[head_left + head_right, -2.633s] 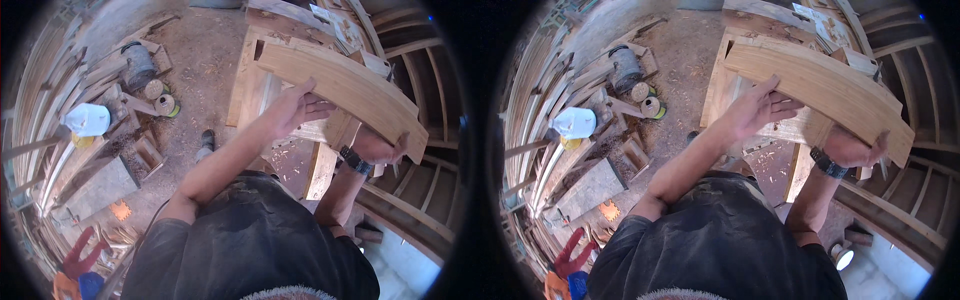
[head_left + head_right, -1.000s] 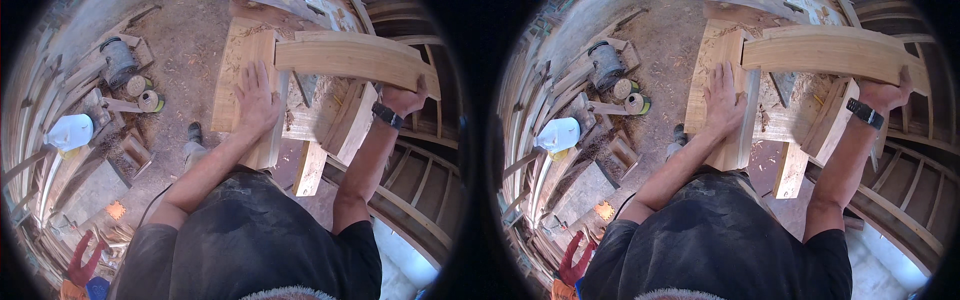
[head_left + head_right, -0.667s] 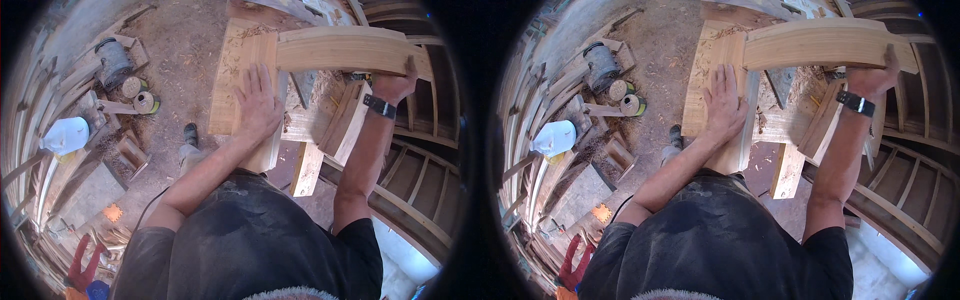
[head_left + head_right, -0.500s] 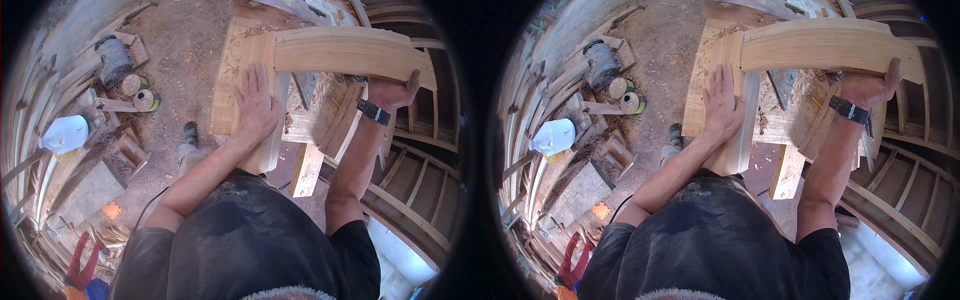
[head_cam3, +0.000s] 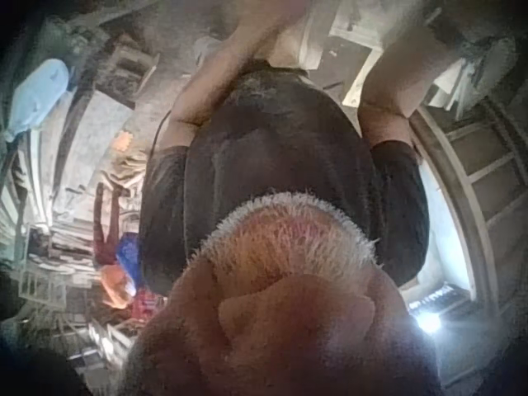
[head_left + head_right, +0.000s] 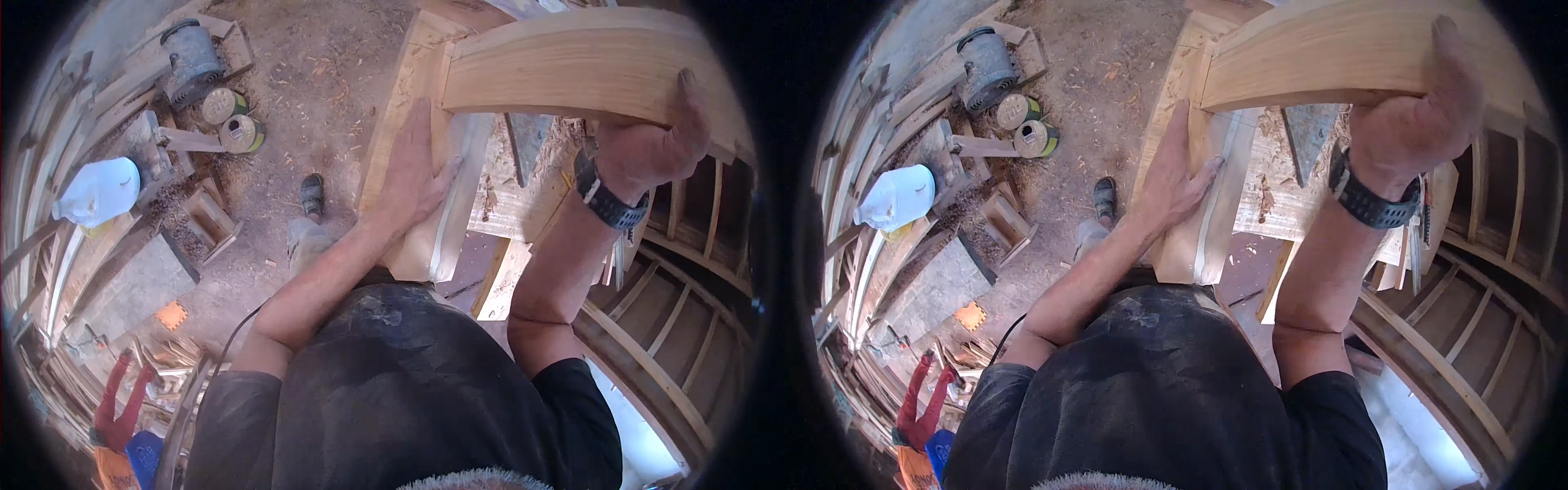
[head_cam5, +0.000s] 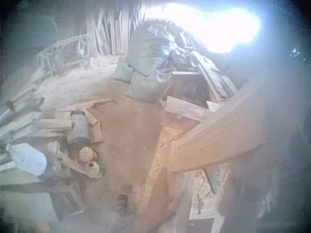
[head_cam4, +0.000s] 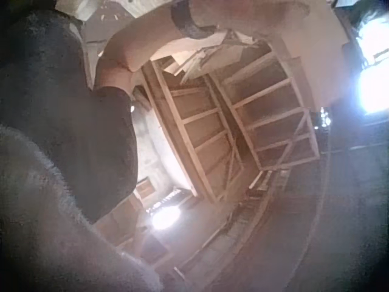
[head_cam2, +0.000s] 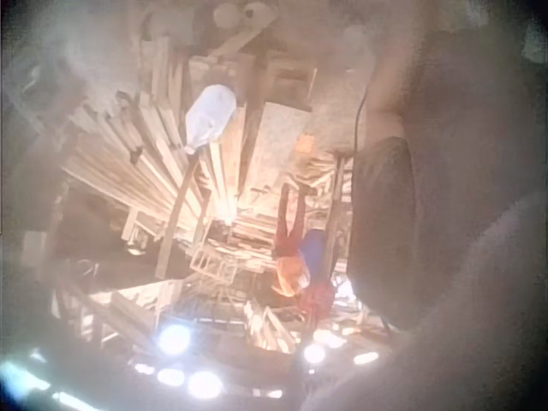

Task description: The person fits together wooden frame pieces by hand, checking the alignment of the mortise and tenon joints and marking a piece with a pencil.

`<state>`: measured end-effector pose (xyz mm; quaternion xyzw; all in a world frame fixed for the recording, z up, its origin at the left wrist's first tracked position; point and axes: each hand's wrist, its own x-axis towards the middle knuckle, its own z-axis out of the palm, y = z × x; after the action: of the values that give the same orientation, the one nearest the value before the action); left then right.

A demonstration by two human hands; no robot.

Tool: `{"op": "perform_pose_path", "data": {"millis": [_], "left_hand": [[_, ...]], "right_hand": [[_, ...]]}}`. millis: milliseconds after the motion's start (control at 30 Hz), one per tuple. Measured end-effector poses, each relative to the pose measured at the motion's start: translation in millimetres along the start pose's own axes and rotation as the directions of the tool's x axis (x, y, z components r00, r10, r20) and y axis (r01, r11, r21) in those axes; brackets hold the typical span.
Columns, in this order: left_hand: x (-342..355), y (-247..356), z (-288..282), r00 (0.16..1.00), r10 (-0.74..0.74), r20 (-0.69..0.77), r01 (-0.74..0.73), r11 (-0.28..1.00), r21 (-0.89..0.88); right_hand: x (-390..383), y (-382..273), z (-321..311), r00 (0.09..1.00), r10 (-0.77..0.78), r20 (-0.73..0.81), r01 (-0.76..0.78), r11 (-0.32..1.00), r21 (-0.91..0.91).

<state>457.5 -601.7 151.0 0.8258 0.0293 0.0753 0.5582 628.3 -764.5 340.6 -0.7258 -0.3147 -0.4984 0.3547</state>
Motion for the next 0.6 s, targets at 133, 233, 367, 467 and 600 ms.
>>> {"op": "perform_pose_path", "data": {"millis": [133, 233, 367, 467, 600], "left_hand": [[1, -7, -6, 0.999, -0.043, 0.028, 0.046, 0.991, -0.125], [-2, -11, -3, 0.999, -0.044, 0.015, 0.045, 0.991, -0.122], [-5, -6, -7, 0.997, -0.071, 0.037, 0.076, 0.985, -0.152], [-5, -2, -3, 0.994, -0.109, 0.028, 0.112, 0.965, -0.239], [-4, 0, 0, 0.983, -0.169, 0.076, 0.180, 0.966, -0.185]], "right_hand": [[13, -1, 26, 0.995, 0.082, 0.053, -0.090, 0.983, 0.161], [25, -35, 49, 0.930, 0.356, 0.094, -0.357, 0.812, 0.462], [33, -54, 60, 0.914, 0.399, 0.073, -0.380, 0.780, 0.497], [39, -51, 56, 0.967, 0.249, -0.046, -0.216, 0.906, 0.364], [34, -55, 43, 0.922, 0.377, 0.081, -0.382, 0.860, 0.337]]}}
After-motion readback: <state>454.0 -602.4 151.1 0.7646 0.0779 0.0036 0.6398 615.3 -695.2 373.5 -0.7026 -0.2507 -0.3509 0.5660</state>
